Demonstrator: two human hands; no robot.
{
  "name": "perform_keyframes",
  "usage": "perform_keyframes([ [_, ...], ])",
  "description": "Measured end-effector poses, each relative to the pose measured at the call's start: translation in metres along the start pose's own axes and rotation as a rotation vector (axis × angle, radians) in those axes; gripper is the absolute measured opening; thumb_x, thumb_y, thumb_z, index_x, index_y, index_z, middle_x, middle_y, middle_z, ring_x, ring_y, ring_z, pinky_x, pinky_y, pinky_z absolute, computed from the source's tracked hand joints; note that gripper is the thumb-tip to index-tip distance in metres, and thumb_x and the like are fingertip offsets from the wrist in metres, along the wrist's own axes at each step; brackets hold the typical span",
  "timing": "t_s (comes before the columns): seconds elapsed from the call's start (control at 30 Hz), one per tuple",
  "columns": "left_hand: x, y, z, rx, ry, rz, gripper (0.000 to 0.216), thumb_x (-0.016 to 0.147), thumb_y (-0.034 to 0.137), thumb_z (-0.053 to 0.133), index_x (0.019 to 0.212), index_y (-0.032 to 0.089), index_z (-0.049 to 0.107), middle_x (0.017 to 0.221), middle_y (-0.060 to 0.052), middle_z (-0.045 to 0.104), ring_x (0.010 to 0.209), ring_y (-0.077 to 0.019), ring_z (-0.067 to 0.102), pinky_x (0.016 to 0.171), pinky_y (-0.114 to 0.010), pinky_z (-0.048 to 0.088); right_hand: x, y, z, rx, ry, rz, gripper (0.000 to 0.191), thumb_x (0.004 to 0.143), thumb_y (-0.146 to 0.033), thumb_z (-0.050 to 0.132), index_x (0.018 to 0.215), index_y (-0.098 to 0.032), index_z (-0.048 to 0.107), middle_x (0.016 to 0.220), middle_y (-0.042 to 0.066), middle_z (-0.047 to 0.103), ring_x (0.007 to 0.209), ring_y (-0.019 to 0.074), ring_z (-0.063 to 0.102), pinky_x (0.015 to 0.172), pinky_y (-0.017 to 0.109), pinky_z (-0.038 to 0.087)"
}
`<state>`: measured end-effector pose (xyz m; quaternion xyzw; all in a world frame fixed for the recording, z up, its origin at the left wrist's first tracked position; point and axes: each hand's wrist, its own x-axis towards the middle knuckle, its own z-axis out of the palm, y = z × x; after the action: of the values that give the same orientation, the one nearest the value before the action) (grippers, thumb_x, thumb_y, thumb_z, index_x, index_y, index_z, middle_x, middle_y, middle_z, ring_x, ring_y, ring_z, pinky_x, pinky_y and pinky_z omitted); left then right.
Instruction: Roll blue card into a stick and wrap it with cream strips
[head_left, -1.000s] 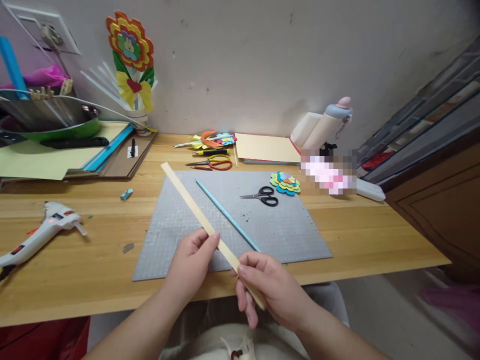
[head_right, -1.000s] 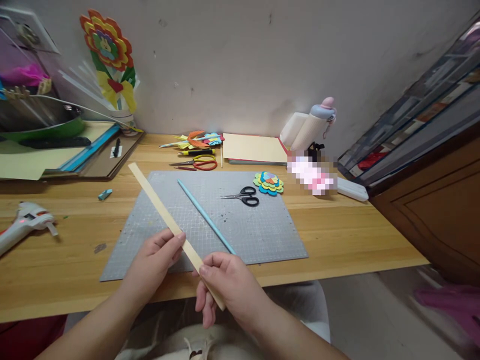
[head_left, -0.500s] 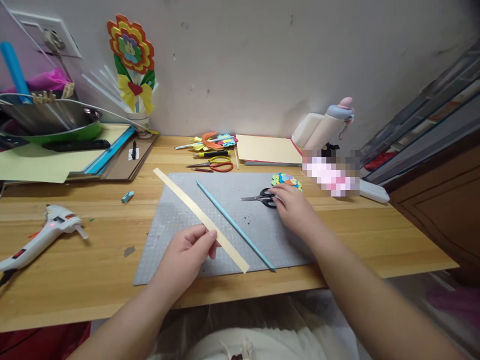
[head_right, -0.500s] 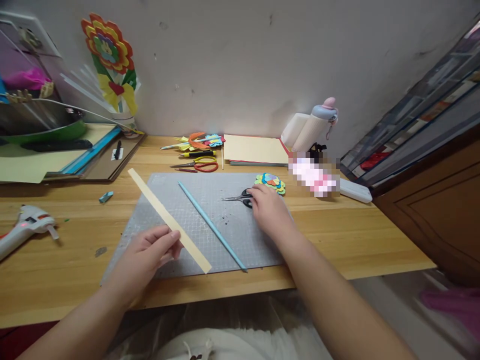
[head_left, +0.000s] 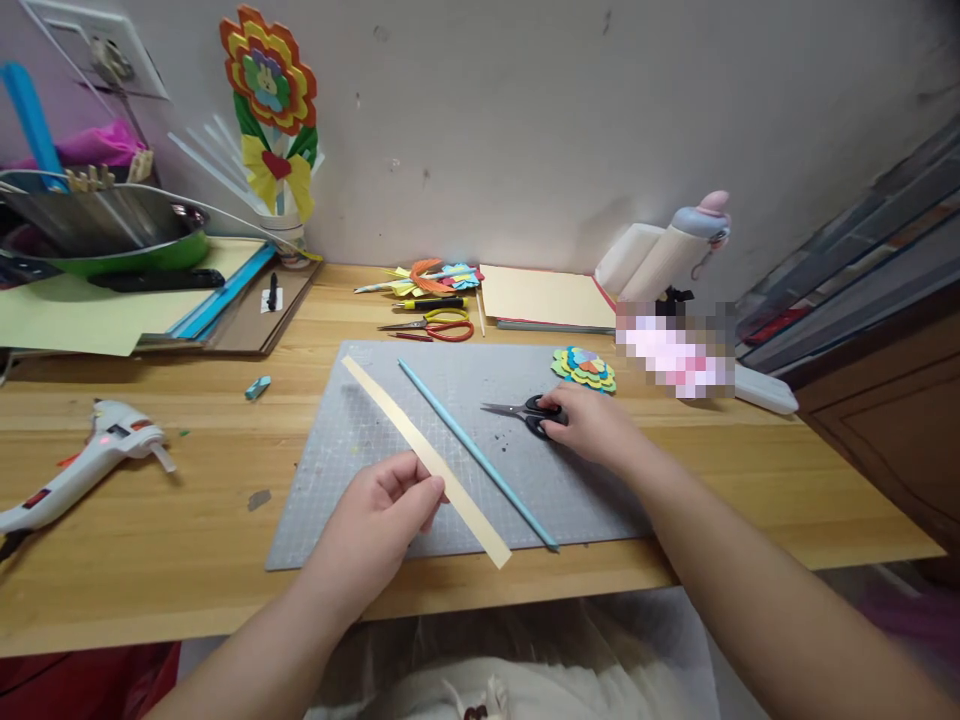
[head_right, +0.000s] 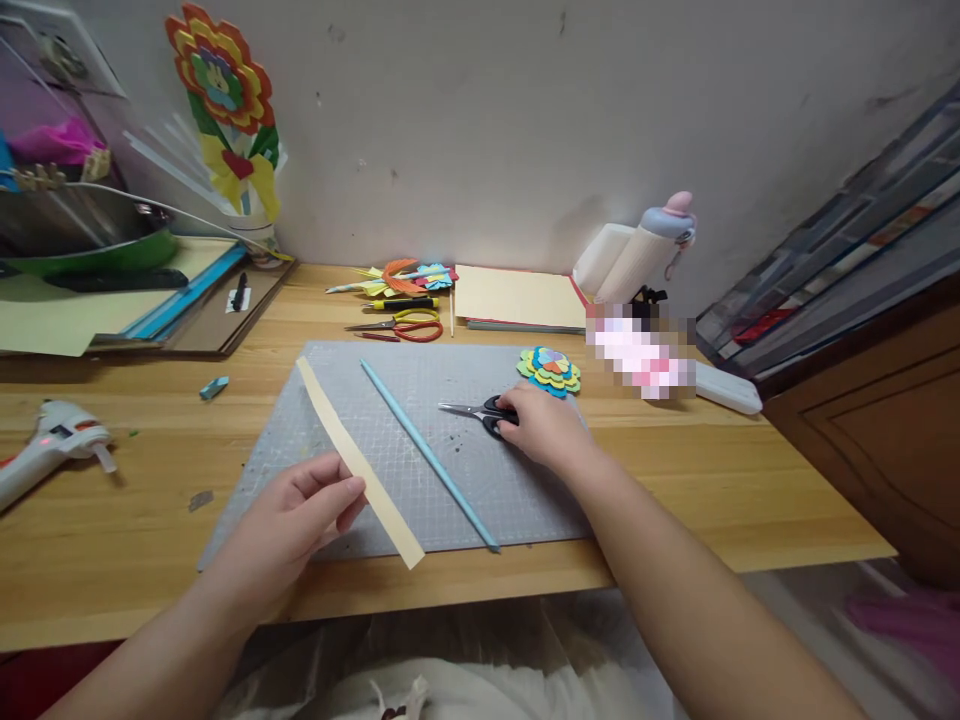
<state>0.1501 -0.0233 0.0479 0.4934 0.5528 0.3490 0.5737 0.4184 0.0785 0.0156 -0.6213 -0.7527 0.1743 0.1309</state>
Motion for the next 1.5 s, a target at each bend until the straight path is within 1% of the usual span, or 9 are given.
perform_keyframes([
  [0.07,-0.001,0.001,-0.001,-0.04,0.015,-0.018,0.028,0.074,0.036,0.053,0.054,0.018,0.046,0.051,0.003,0.042,0.048,-0.0088,0.032,0.044,-0.021,0.021,-0.015,-0.013,0.003,0.107,-0.035,0.016,0.023,0.079,-0.028,0.059,0.099,-0.018,0.064,0.087,0.006,0.068,0.061,0.0147,0.059,0.056,0.026,0.045],
  [0.13,-0.002,0.002,-0.001,-0.054,0.041,-0.017,0.028,0.071,0.035,0.053,0.051,0.018,0.045,0.048,0.003,0.042,0.046,-0.0088,0.032,0.043,-0.021,0.02,-0.036,-0.029,0.006,0.337,-0.119,0.047,0.027,0.085,-0.036,0.053,0.104,-0.018,0.058,0.077,0.003,0.066,0.044,0.0092,0.052,0.043,0.021,0.041],
  [0.23,-0.004,0.005,-0.002,-0.037,0.085,-0.009,0.027,0.068,0.036,0.054,0.049,0.019,0.046,0.045,0.003,0.042,0.044,-0.0089,0.032,0.043,-0.022,0.022,-0.071,-0.055,0.013,1.197,-0.405,0.143,0.033,0.077,-0.048,0.064,0.088,-0.018,0.053,0.082,0.001,0.062,0.032,0.0013,0.034,0.031,0.017,0.026],
  [0.3,-0.006,0.007,-0.002,-0.014,0.115,0.005,0.027,0.067,0.038,0.054,0.048,0.02,0.046,0.045,0.003,0.042,0.044,-0.0094,0.034,0.043,-0.022,0.025,-0.093,-0.07,0.019,1.462,-0.496,0.177,0.043,0.071,-0.055,0.069,0.083,-0.018,0.052,0.072,-0.003,0.056,0.033,-0.0005,0.027,0.031,0.017,0.019],
  [0.43,-0.011,0.011,0.001,0.042,0.165,0.058,0.03,0.067,0.037,0.054,0.045,0.02,0.045,0.044,0.003,0.04,0.045,-0.0106,0.035,0.045,-0.023,0.029,-0.119,-0.089,0.028,1.394,-0.446,0.131,0.057,0.07,-0.068,0.063,0.088,-0.015,0.053,0.067,-0.001,0.057,0.039,0.0013,0.031,0.038,0.019,0.018],
  [0.63,-0.021,0.012,0.007,0.066,0.105,0.077,0.028,0.068,0.035,0.053,0.045,0.021,0.045,0.043,0.003,0.037,0.044,-0.011,0.033,0.043,-0.024,0.029,-0.131,-0.11,0.024,1.354,-0.583,0.169,0.059,0.064,-0.073,0.064,0.08,-0.017,0.05,0.06,-0.005,0.046,0.047,0.0045,0.029,0.046,0.021,0.023],
  [0.77,-0.024,0.009,0.008,0.08,0.08,0.086,0.026,0.07,0.034,0.051,0.047,0.021,0.046,0.044,0.004,0.036,0.044,-0.0107,0.03,0.043,-0.024,0.027,-0.132,-0.119,0.02,1.302,-0.616,0.167,0.064,0.062,-0.077,0.061,0.082,-0.017,0.049,0.067,0.0,0.052,0.056,0.0086,0.038,0.053,0.022,0.031],
  [0.93,-0.027,0.011,0.005,0.101,0.063,0.048,0.028,0.071,0.033,0.05,0.047,0.02,0.041,0.045,0.004,0.035,0.045,-0.0101,0.029,0.044,-0.023,0.026,-0.133,-0.124,0.017,1.247,-0.633,0.148,0.065,0.062,-0.08,0.057,0.08,-0.018,0.047,0.071,0.001,0.05,0.066,0.013,0.043,0.059,0.026,0.034],
  [1.5,-0.027,0.009,0.001,0.082,0.041,0.022,0.027,0.073,0.032,0.047,0.049,0.02,0.042,0.046,0.005,0.036,0.046,-0.0096,0.031,0.046,-0.023,0.027,-0.135,-0.126,0.026,1.3,-0.679,0.231,0.067,0.058,-0.078,0.063,0.08,-0.017,0.047,0.068,0.0,0.053,0.064,0.0117,0.048,0.061,0.027,0.038],
])
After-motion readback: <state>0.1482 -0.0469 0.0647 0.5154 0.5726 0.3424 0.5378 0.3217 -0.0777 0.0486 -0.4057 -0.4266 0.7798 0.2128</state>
